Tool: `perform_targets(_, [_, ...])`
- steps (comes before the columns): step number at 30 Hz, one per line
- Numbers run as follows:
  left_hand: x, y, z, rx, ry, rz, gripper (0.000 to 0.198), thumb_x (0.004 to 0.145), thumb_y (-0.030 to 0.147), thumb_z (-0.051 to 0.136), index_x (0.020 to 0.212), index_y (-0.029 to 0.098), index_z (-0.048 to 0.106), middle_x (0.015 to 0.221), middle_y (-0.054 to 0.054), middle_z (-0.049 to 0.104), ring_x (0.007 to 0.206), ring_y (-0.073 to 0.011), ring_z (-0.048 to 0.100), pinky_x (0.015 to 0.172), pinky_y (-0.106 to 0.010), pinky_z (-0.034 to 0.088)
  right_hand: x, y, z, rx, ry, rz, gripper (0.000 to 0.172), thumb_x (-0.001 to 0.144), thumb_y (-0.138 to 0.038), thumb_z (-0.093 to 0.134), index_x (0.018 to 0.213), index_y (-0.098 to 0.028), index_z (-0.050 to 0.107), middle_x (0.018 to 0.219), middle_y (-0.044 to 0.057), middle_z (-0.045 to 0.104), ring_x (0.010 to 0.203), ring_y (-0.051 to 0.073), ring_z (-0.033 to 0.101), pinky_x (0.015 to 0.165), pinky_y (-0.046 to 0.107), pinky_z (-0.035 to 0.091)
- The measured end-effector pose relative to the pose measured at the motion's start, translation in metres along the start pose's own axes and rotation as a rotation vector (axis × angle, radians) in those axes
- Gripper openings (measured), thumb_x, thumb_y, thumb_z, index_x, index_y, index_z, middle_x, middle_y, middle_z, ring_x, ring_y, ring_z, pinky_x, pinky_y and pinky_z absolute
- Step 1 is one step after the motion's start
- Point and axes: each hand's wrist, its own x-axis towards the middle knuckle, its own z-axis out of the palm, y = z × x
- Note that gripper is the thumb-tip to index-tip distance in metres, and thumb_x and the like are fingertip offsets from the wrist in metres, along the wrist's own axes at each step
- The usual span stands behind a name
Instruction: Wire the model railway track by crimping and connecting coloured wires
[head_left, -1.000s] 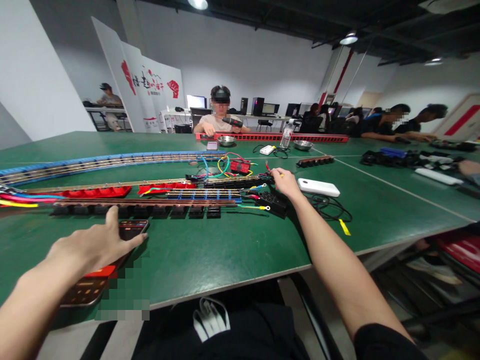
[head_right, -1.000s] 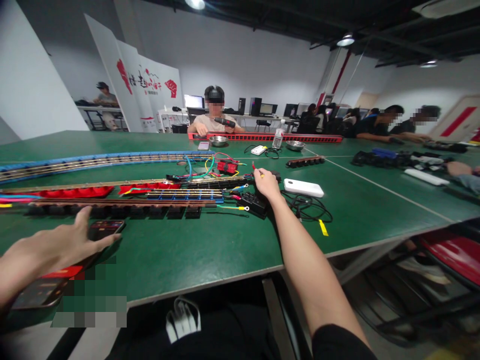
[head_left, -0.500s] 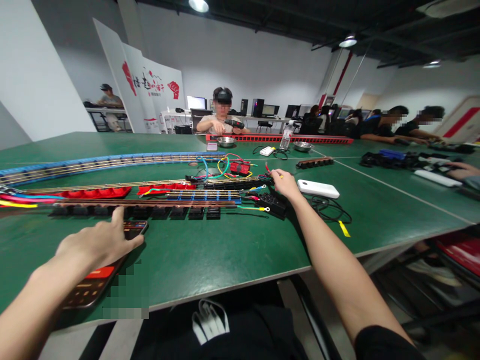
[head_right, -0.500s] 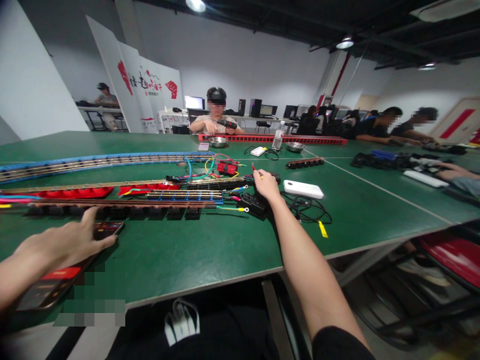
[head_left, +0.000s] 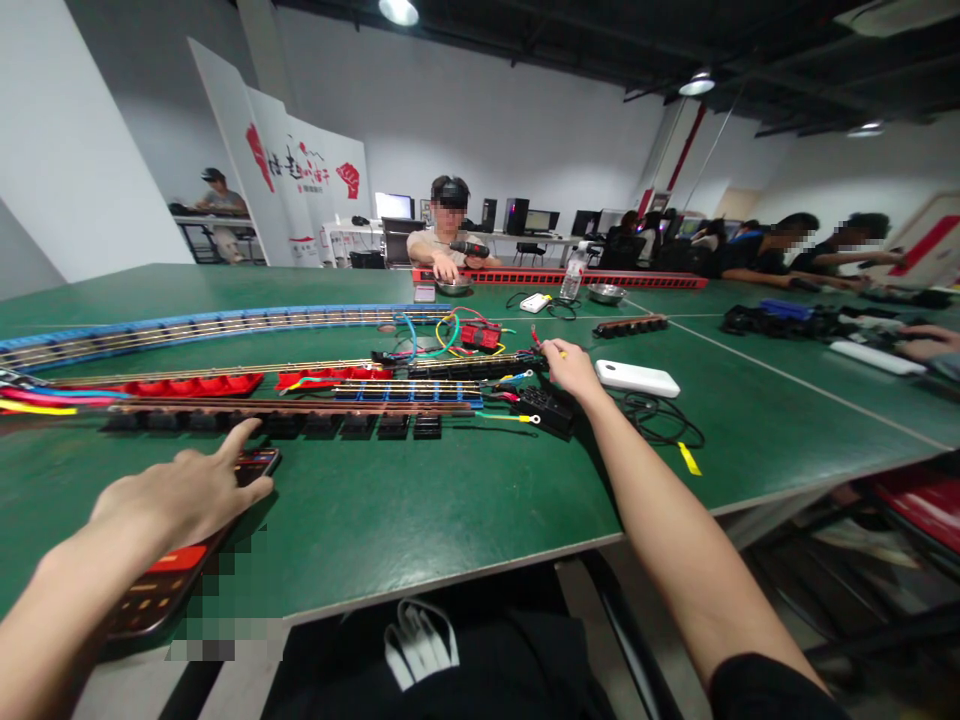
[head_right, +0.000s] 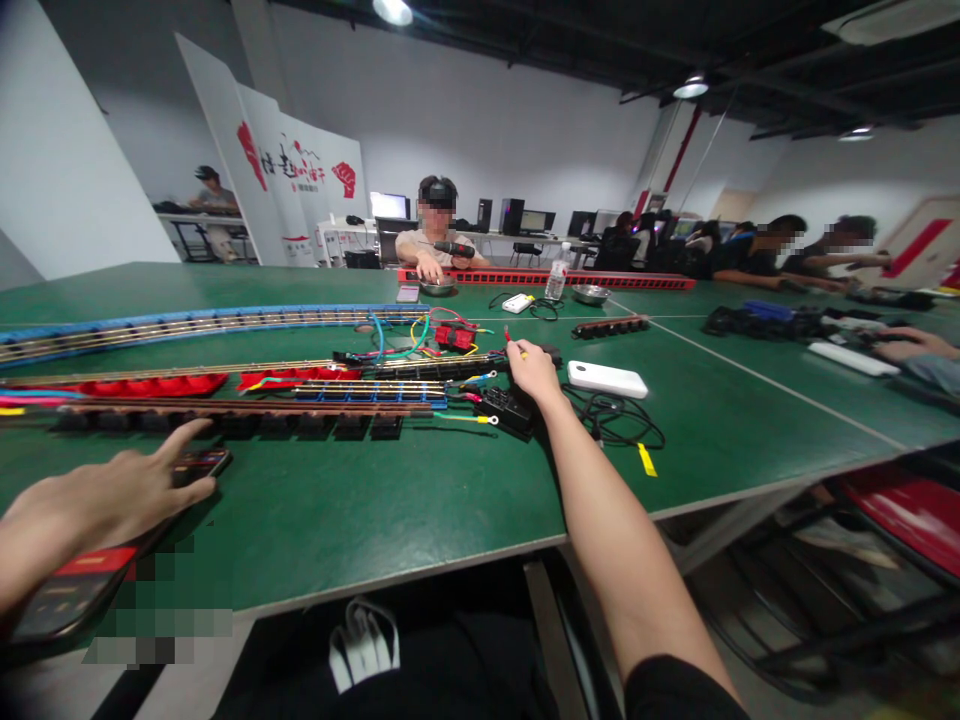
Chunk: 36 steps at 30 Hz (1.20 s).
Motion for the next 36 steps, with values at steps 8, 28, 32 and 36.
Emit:
perform_targets(8, [0.004,-0.007,0.008,-0.016,0.029,-0.029,0.094,0.079,0.073,0.027,0.153,0.022,-0.003,0.108,-0.023,0.069,0.094,-0.0403,0.067,0.081,-0.049,0.045,-0.001,0.0,0.001,-0.006,0.009,-0.023,0.042,0.091,-0.047,0.036,0.093,-0.023,0.07,0.061,0.004,0.066,0.065,0.021,0.061,0.065,0.027,0.04])
perform_targets(28, [-0.008,-0.01,0.001,-0.058,0.076,-0.039,0.107,0.077,0.078,0.03,0.151,0.013,-0.011,0.108,-0.023,0.069,0.09,-0.0415,0.067,0.075,-0.045,0.045,0.0,0.001,0.001,-0.04,0.008,-0.036,0.044,0.091,-0.047,0.035,0.096,-0.021,0.07,0.061,0.005,0.065,0.065,0.021,0.06,0.063,0.027,0.038])
perform_targets(32, [-0.008,-0.009,0.001,-0.038,0.072,-0.042,0.106,0.077,0.077,0.03,0.151,0.013,-0.011,0.11,-0.023,0.068,0.09,-0.0404,0.068,0.074,-0.043,0.045,0.0,0.001,0.001,-0.047,0.01,-0.032,0.045,0.091,-0.048,0.035,0.097,-0.02,0.071,0.063,0.006,0.067,0.067,0.022,0.06,0.063,0.027,0.038])
perform_targets(36, [-0.002,-0.011,0.008,0.033,0.064,-0.08,0.097,0.082,0.07,0.027,0.149,0.017,-0.019,0.116,-0.019,0.067,0.093,-0.0361,0.068,0.075,-0.041,0.045,-0.001,0.0,0.001,-0.059,0.005,-0.03,0.047,0.091,-0.049,0.035,0.099,-0.021,0.071,0.067,0.006,0.069,0.069,0.022,0.061,0.065,0.027,0.038])
